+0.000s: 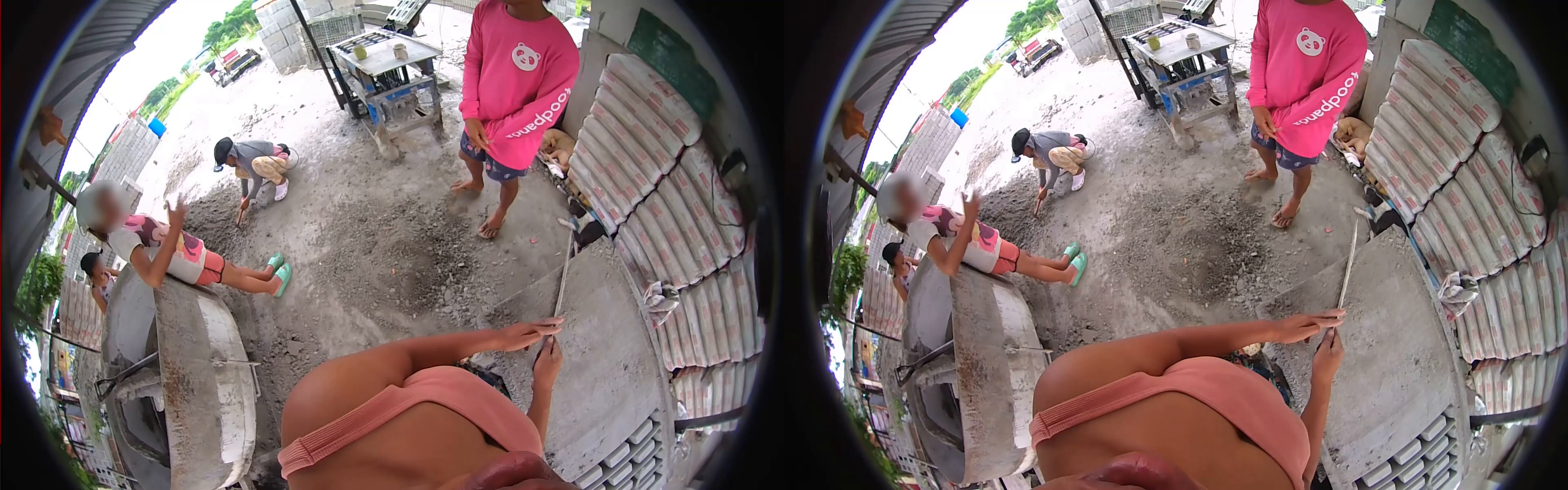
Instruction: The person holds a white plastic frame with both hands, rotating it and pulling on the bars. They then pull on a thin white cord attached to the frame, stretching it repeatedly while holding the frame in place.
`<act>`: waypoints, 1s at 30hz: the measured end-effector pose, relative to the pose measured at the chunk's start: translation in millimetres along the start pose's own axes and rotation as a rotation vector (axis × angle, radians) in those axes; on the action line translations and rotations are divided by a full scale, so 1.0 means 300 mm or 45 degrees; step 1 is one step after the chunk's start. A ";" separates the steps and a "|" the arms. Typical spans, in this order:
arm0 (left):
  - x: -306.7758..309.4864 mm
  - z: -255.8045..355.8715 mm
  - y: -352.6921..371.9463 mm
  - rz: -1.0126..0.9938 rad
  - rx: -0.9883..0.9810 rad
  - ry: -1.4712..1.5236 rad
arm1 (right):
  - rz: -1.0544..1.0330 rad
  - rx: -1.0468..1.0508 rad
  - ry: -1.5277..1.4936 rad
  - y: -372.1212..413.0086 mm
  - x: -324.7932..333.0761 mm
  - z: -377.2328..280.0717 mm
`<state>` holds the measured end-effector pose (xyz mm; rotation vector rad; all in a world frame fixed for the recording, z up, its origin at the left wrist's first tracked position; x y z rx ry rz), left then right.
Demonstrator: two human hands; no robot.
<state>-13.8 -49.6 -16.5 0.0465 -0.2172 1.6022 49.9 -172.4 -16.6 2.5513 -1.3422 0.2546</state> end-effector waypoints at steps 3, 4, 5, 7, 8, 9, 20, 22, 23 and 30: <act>-0.005 -0.008 -0.002 0.021 -0.044 0.003 | -0.010 -0.026 -0.033 0.001 0.004 0.001; -0.005 -0.008 -0.003 0.017 -0.042 -0.014 | -0.016 -0.049 -0.056 0.001 0.004 0.000; -0.005 -0.009 -0.004 0.014 -0.040 -0.031 | -0.014 -0.048 -0.056 -0.001 0.007 0.004; -0.005 -0.009 -0.008 0.006 -0.034 -0.031 | -0.022 -0.058 -0.065 -0.007 0.010 0.011; -0.005 -0.009 -0.010 0.000 -0.026 -0.030 | -0.020 -0.057 -0.066 -0.009 0.012 0.012; 0.000 0.010 -0.009 -0.002 -0.028 -0.031 | -0.018 -0.065 -0.073 -0.008 0.014 0.007; -0.010 0.001 -0.024 -0.005 -0.081 -0.149 | 0.020 -0.078 -0.046 -0.018 0.030 0.032; -0.013 -0.004 -0.029 -0.004 -0.091 -0.125 | 0.003 -0.062 -0.003 -0.023 0.035 0.038; -0.014 -0.005 -0.031 -0.001 -0.103 -0.103 | 0.003 -0.063 0.000 -0.026 0.037 0.048; -0.021 -0.013 -0.044 -0.018 -0.036 -0.016 | -0.011 -0.109 0.025 -0.031 0.042 0.046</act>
Point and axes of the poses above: each hand's wrist, its own y-axis away from the middle knuckle, its own x-axis out of the back of the hand, z = x × y, the point moved 2 cm from there along -y, towards the middle knuckle, and after that the axes turned 4 degrees about -y, right-handed, at the moved point
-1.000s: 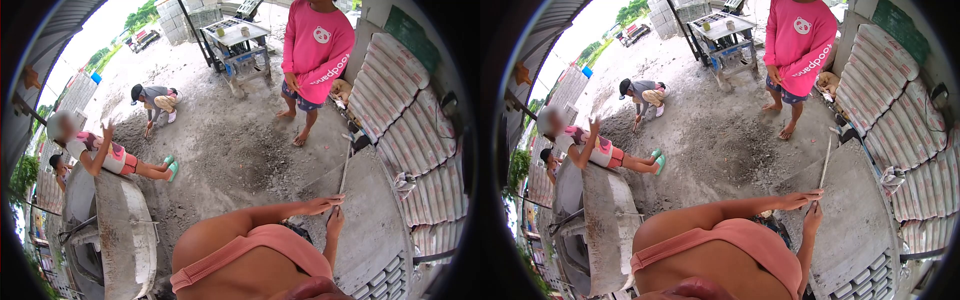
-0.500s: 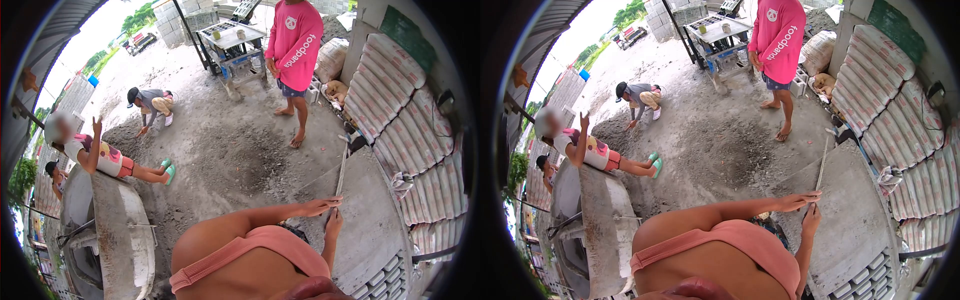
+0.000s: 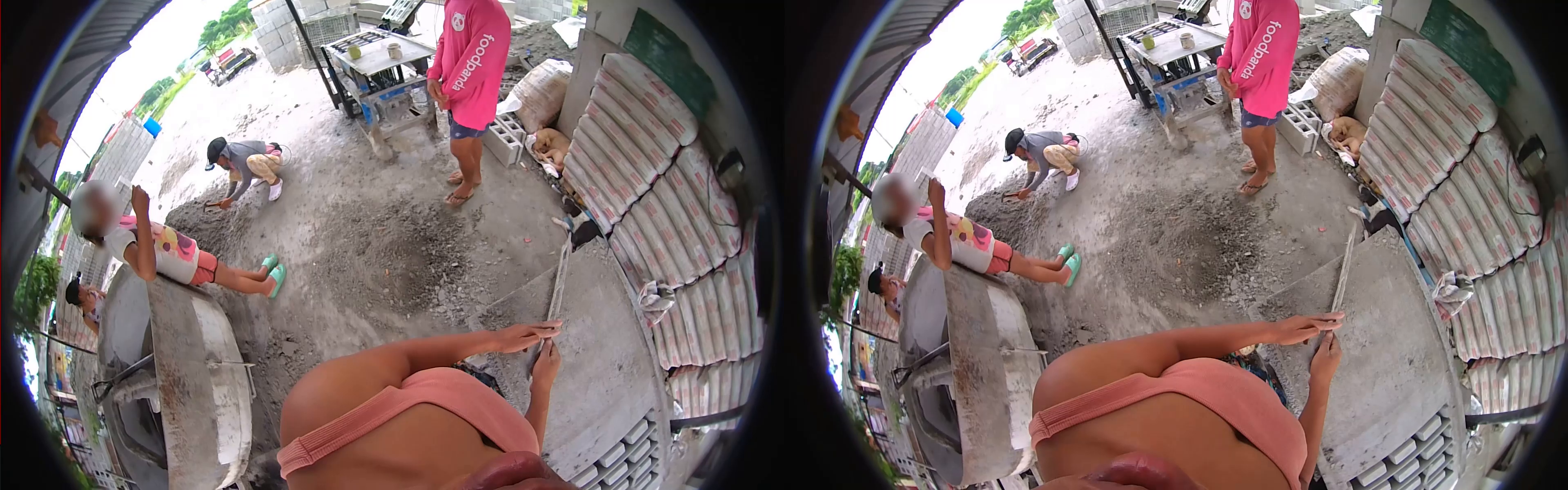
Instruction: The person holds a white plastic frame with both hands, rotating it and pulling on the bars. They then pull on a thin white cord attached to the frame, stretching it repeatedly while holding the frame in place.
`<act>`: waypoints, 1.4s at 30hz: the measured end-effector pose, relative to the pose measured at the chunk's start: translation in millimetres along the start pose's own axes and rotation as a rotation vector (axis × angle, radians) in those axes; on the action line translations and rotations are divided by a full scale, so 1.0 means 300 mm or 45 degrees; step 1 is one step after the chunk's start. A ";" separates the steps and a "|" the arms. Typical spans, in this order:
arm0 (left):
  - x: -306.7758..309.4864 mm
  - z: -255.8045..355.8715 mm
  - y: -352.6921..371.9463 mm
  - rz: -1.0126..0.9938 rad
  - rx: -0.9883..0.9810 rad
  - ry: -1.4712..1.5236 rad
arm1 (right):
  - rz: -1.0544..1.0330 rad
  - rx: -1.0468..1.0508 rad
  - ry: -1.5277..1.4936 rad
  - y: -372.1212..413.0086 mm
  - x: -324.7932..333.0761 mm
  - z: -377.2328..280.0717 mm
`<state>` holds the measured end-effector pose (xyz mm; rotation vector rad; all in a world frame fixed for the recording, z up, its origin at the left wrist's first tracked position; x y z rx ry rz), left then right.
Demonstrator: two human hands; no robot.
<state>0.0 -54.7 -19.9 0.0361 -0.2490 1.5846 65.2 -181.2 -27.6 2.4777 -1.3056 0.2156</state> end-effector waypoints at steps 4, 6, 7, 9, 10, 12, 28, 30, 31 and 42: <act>0.012 0.030 0.010 -0.005 0.007 -0.021 | 0.005 0.023 0.048 0.000 -0.003 -0.001; 0.016 0.043 0.016 -0.022 0.077 0.018 | 0.003 0.044 0.071 -0.004 -0.004 0.005; 0.015 0.035 0.015 -0.029 0.086 0.046 | 0.007 0.062 0.093 -0.006 -0.005 0.009; 0.012 0.007 0.012 -0.031 0.097 0.071 | 0.003 0.062 0.088 -0.010 -0.007 0.017; 0.007 -0.011 0.008 -0.019 0.047 0.055 | 0.007 0.058 0.083 -0.010 -0.007 0.019; 0.003 -0.028 0.009 -0.008 -0.002 0.039 | -0.001 0.044 0.093 -0.007 -0.008 0.012; 0.007 -0.018 0.014 0.004 -0.131 -0.016 | 0.048 0.123 0.046 0.012 -0.020 -0.015; 0.005 -0.026 0.014 0.001 -0.109 -0.006 | 0.044 0.118 0.053 0.016 -0.020 -0.025; 0.005 -0.035 0.012 0.002 -0.122 -0.043 | 0.040 0.113 0.060 0.019 -0.019 -0.032; 0.012 -0.003 0.020 -0.006 -0.091 -0.101 | 0.029 0.081 0.016 0.022 -0.025 -0.035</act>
Point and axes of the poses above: each hand's wrist, its own y-axis away from the middle knuckle, its own x-axis out of the back of the hand, z = x × y, the point moved 2 cm from there along -y, towards the middle knuckle, and after that the axes turned 4 degrees about -y, right-handed, at the moved point
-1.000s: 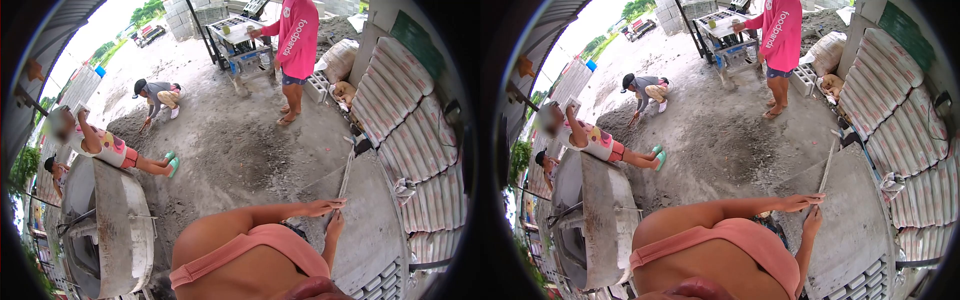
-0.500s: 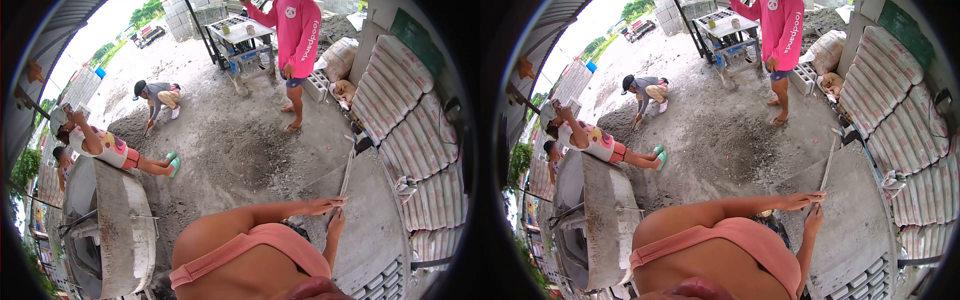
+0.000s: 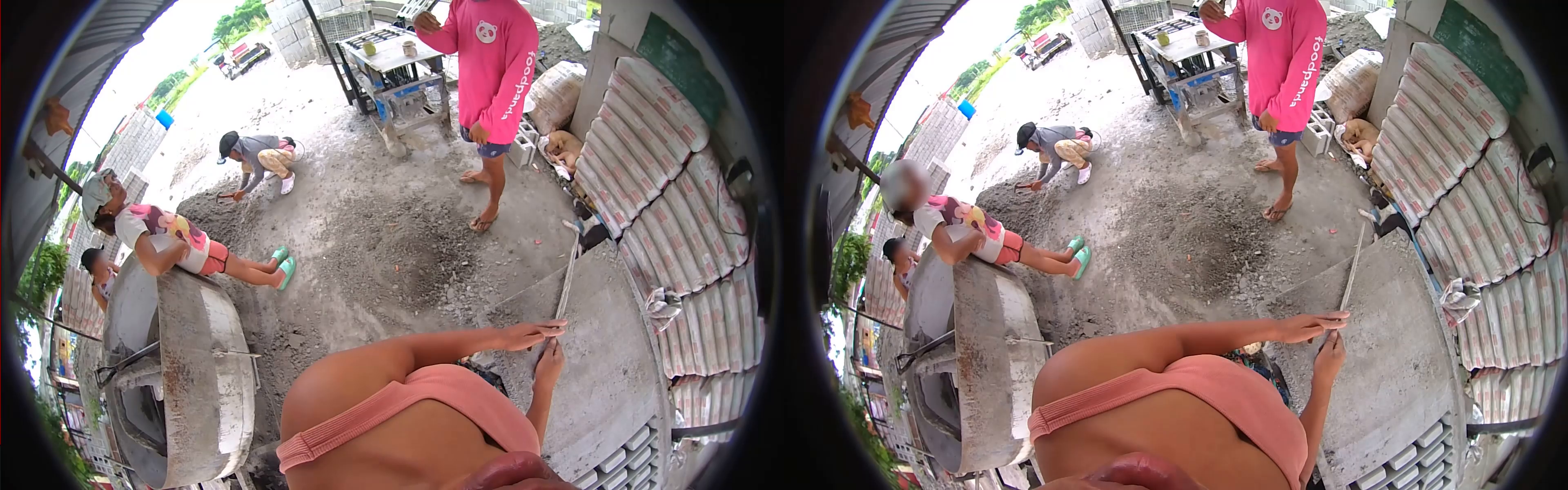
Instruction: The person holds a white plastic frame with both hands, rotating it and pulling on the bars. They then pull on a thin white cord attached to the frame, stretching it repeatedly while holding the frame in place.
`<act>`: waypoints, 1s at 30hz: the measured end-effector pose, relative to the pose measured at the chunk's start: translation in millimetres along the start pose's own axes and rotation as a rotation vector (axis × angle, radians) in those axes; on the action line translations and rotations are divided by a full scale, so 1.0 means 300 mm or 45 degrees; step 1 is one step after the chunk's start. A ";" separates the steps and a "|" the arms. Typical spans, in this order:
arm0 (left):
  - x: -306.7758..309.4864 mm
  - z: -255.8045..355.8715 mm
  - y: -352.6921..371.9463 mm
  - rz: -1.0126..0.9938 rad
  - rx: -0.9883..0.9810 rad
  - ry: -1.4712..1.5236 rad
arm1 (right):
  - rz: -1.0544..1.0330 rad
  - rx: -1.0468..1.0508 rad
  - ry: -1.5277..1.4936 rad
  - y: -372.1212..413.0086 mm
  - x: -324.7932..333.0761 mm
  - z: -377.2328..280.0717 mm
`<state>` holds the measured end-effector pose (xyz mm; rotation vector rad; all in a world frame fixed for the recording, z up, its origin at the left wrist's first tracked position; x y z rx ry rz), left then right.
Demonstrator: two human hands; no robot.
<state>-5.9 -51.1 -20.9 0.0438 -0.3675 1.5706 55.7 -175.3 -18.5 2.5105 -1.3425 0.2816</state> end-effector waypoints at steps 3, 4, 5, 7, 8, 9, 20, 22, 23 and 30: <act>0.007 0.031 0.004 -0.016 0.074 0.070 | -0.004 -0.017 -0.011 0.001 0.001 -0.003; 0.008 0.042 0.004 -0.020 0.104 0.097 | 0.000 -0.011 -0.006 0.002 0.002 -0.007; 0.010 0.048 0.004 -0.025 0.134 0.124 | 0.001 -0.012 -0.005 0.004 0.003 -0.013; 0.012 0.052 0.005 -0.032 0.162 0.154 | 0.017 -0.011 0.008 0.010 0.003 -0.025; 0.011 0.052 0.005 -0.038 0.191 0.183 | 0.018 -0.012 0.009 0.010 0.003 -0.025; 0.009 0.042 0.003 -0.039 0.190 0.184 | 0.023 0.015 0.018 0.010 0.003 -0.024; -0.004 0.003 -0.006 0.007 0.076 0.110 | -0.011 -0.019 0.000 -0.008 0.010 0.017; -0.003 0.010 -0.005 0.013 0.069 0.111 | 0.011 -0.023 -0.014 -0.011 0.009 0.024; -0.002 0.013 -0.004 0.019 0.064 0.113 | 0.010 -0.023 -0.014 -0.012 0.009 0.026; 0.000 0.020 -0.005 0.008 0.108 0.103 | -0.002 0.008 -0.005 -0.011 0.012 0.017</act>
Point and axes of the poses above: each hand's wrist, its own y-axis away from the middle knuckle, its own x-axis out of the back of the hand, z = x × y, the point moved 2 cm from there along -y, towards the middle knuckle, and after that the axes turned 4 degrees about -y, right-handed, at the moved point
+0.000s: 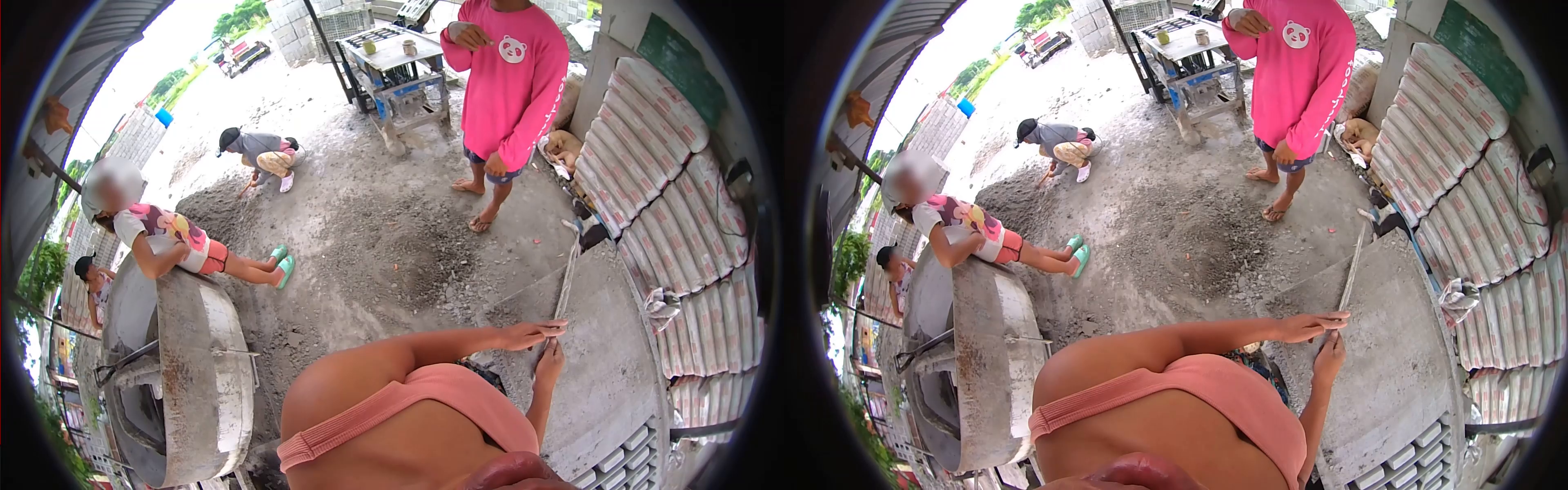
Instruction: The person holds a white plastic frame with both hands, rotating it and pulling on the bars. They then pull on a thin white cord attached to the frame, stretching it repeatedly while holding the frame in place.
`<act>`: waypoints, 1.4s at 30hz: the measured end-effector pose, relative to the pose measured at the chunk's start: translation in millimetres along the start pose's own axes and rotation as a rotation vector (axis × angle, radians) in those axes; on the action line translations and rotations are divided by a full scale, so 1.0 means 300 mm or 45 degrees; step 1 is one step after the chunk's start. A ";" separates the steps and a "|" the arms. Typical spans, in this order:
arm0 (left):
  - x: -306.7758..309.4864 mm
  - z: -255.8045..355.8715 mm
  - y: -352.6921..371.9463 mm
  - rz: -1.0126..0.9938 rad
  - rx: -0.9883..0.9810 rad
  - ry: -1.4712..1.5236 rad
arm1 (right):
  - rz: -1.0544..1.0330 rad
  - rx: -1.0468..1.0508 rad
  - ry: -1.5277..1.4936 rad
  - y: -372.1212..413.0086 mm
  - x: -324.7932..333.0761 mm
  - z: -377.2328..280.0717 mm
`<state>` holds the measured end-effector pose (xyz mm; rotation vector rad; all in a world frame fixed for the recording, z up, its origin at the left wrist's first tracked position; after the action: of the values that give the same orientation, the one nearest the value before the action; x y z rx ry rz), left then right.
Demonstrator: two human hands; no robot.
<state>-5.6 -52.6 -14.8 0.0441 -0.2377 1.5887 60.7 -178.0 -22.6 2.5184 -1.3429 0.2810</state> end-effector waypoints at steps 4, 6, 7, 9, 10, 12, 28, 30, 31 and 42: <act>-0.007 -0.017 -0.009 0.020 -0.091 -0.049 | 0.003 -0.029 -0.010 -0.001 0.000 0.002; -0.004 -0.020 -0.011 0.047 -0.176 -0.123 | -0.015 -0.071 -0.006 -0.013 0.004 0.026; -0.001 -0.004 -0.011 0.024 -0.164 -0.073 | -0.028 -0.116 0.000 -0.019 0.006 0.044; 0.002 0.005 -0.006 0.010 -0.149 -0.023 | -0.016 -0.087 0.035 -0.033 0.003 0.084; 0.001 -0.001 -0.007 0.007 -0.158 -0.034 | 0.003 -0.059 0.070 -0.037 0.001 0.097; 0.001 -0.010 -0.007 0.009 -0.163 -0.045 | -0.023 -0.084 0.097 -0.036 0.001 0.093; 0.001 -0.003 -0.014 -0.033 -0.123 -0.053 | -0.015 -0.040 0.103 0.000 0.005 -0.009; 0.000 -0.007 -0.015 -0.036 -0.120 -0.044 | 0.004 -0.014 0.090 -0.005 0.001 0.009; -0.001 -0.012 -0.016 -0.020 -0.141 -0.054 | 0.022 0.012 0.077 -0.006 0.001 0.011; -0.010 -0.025 -0.030 -0.027 -0.149 -0.033 | -0.028 -0.109 0.090 -0.020 0.023 0.026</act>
<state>4.5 -54.0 -21.6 -0.0231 -0.3489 1.5515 69.8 -182.9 -28.9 2.4279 -1.2724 0.2985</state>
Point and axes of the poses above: each hand's wrist, its own y-axis away from the middle knuckle, its own x-axis out of the back of the hand, z = x × y, the point moved 2 cm from there along -y, towards the middle knuckle, and after that the axes turned 4 degrees about -y, right-handed, at the moved point
